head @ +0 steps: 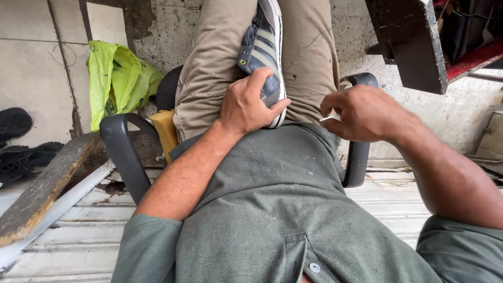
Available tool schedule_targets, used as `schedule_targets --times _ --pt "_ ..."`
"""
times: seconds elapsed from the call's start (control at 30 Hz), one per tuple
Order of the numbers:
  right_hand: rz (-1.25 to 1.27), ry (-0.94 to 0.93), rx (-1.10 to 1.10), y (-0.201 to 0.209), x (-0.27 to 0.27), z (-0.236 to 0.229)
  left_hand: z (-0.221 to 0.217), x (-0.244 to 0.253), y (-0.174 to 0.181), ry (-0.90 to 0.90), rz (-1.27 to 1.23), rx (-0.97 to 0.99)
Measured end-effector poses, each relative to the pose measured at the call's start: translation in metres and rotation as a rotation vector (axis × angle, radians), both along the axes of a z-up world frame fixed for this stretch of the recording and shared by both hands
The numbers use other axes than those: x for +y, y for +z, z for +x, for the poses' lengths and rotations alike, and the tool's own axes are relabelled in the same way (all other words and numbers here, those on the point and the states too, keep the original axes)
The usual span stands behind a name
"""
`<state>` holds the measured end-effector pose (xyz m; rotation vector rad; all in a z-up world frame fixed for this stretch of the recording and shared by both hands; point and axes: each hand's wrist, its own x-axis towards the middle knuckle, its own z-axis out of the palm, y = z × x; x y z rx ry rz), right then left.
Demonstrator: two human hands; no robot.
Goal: Hand-stitching a sneaker to repair the sole or upper using a stitching awl.
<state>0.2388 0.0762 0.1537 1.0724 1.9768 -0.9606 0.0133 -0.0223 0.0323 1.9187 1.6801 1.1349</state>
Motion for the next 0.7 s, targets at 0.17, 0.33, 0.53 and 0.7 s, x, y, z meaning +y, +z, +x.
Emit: schedule_targets --times 0.17,0.33,0.53,0.7 --pt "-0.522 -0.103 0.720 0.005 -0.012 0.016 -0.005 -0.004 -0.002 0.004 0.036 -0.020" --pt "-0.232 0.074 0.588 0.024 -0.022 0.038 -0.007 0.003 -0.009 0.018 0.077 -0.028" --pt "-0.221 -0.011 0.385 0.029 -0.039 0.054 -0.006 0.003 -0.011 -0.005 0.071 -0.041" --pt "-0.210 0.065 0.106 0.015 -0.010 0.050 -0.006 0.001 -0.010 -0.030 0.065 -0.028"
